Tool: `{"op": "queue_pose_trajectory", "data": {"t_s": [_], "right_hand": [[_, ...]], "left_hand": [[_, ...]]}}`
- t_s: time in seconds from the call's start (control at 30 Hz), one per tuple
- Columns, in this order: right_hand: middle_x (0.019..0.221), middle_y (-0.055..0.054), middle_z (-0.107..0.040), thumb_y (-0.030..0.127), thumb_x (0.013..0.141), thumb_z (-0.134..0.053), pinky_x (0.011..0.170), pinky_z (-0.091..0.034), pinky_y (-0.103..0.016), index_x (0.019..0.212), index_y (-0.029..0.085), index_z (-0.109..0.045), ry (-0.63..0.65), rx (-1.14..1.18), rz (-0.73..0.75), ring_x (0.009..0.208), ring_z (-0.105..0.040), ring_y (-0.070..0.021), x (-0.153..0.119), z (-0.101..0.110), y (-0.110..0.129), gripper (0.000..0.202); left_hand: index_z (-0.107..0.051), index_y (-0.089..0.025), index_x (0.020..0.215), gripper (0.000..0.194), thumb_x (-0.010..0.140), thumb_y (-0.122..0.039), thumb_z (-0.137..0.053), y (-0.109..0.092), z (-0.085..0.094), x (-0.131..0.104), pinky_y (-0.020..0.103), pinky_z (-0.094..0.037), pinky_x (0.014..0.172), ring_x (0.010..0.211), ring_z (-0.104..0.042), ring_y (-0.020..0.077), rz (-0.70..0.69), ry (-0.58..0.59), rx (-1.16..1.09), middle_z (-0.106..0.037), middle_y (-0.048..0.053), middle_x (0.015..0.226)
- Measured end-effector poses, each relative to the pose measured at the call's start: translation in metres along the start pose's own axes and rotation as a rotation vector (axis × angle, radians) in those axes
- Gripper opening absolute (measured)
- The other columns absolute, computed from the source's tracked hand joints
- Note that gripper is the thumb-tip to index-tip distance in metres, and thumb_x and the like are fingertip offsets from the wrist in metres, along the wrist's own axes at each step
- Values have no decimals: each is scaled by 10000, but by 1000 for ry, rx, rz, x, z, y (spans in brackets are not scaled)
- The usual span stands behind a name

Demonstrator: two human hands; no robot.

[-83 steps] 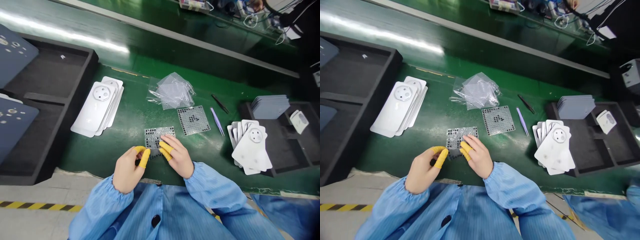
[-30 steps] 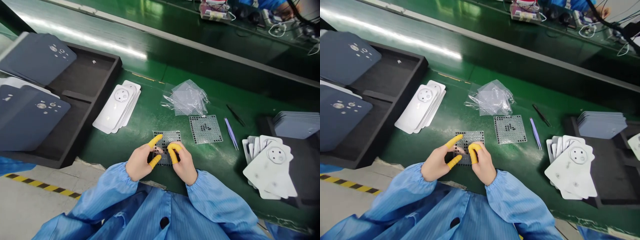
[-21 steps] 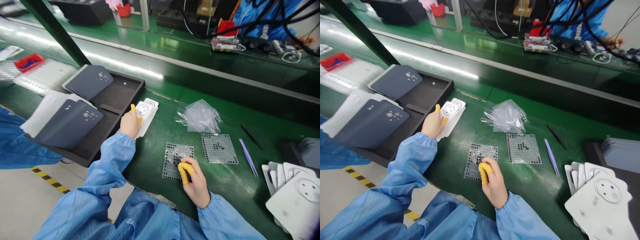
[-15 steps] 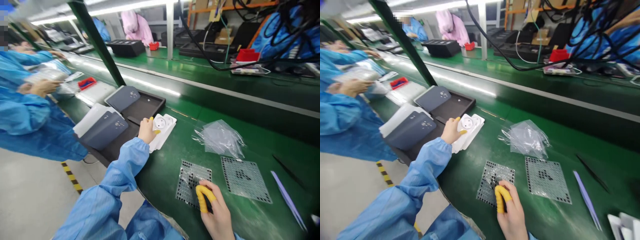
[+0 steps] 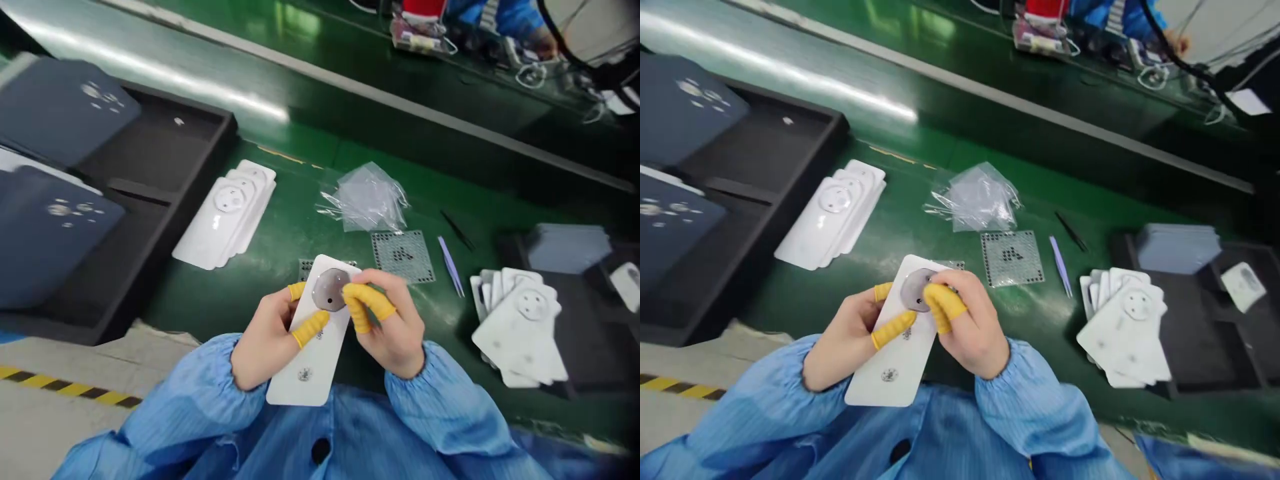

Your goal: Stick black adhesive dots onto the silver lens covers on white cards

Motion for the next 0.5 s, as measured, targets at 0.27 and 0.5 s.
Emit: {"op": "queue_pose_trajectory", "data": {"t_s": [0.27,0.5], "right_hand": [[1225,-135,-572,35,852,-449,982,-485,-509,1206,166,-525,315,35,97,1159,-550,-232,-7,-3,6,385],[1333,-229,-493,85,832,-466,939,-517,-533,1276,93,-485,443,8,143,1260,-483,-319,-8,-5,13,445]], "left_hand": [[-631,-168,982,225,774,-246,-669,4,-15,-6,202,-509,493,593,-613,129,-75,-33,146,-680,5,736],[-635,-184,1006,228,786,-245,-648,-1,-12,-11,228,-533,523,617,-638,151,-126,-82,238,-696,8,769]]}}
Point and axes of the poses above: each hand's wrist, its own x-axis towards the middle knuckle, its own z-axis out of the back of the hand, y = z × x, the point moved 7 cm from there along x, towards the middle knuckle
